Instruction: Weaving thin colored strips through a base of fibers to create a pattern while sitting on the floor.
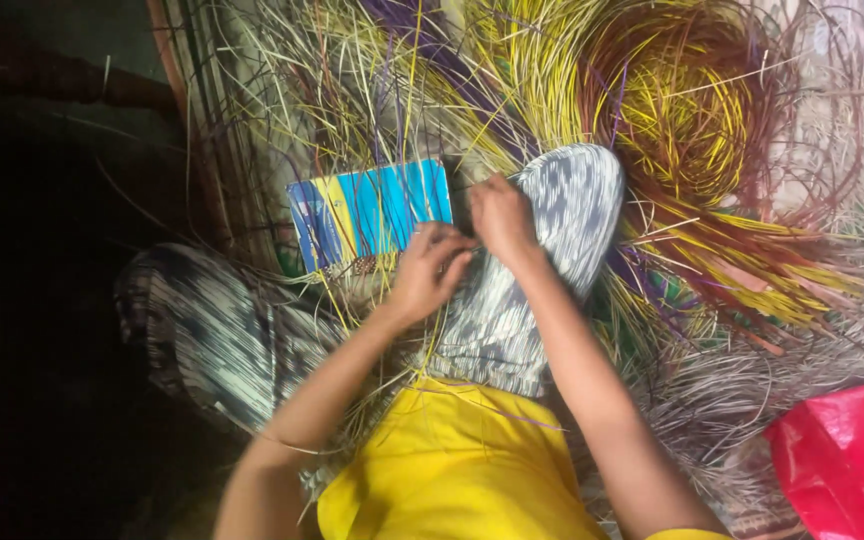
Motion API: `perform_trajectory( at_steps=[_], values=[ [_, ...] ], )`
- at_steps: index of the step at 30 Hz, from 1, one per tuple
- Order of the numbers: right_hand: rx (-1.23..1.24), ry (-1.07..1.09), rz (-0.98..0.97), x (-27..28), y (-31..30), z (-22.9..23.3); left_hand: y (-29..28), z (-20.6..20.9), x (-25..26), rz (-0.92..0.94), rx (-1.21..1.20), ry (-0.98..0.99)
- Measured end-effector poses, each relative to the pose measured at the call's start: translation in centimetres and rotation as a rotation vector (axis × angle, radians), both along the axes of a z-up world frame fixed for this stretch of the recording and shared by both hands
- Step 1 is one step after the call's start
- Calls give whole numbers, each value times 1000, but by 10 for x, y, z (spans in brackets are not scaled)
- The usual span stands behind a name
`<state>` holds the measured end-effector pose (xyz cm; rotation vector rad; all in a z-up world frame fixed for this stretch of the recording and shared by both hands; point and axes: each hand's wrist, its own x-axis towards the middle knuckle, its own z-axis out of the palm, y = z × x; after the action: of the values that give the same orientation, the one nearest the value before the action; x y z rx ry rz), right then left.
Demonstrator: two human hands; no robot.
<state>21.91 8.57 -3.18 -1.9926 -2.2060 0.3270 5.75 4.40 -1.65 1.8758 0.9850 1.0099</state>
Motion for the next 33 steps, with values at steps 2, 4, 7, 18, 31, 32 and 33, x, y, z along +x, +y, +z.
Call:
perform_trajectory(
  at_steps=[2,4,7,18,31,32,33],
  values=[
    [-134,16,-75,-7,10,-4,-7,-4,9,7,9,58],
    [-266,36,-142,-21,23,9,-9,-4,7,22,19,120],
    [-246,32,-123,-32,35,37,-9,1,0,-51,68,251],
    [-152,380,-346,-13,55,27,-9,-13,0,-83,32,94],
    [-277,161,-113,24,78,20,-9,4,-5,-106,89,233],
    [-272,156,-109,25,78,9,-9,3,-5,-107,92,236],
    [-267,151,-106,25,78,-2,-9,3,-5,-109,93,238]
  ],
)
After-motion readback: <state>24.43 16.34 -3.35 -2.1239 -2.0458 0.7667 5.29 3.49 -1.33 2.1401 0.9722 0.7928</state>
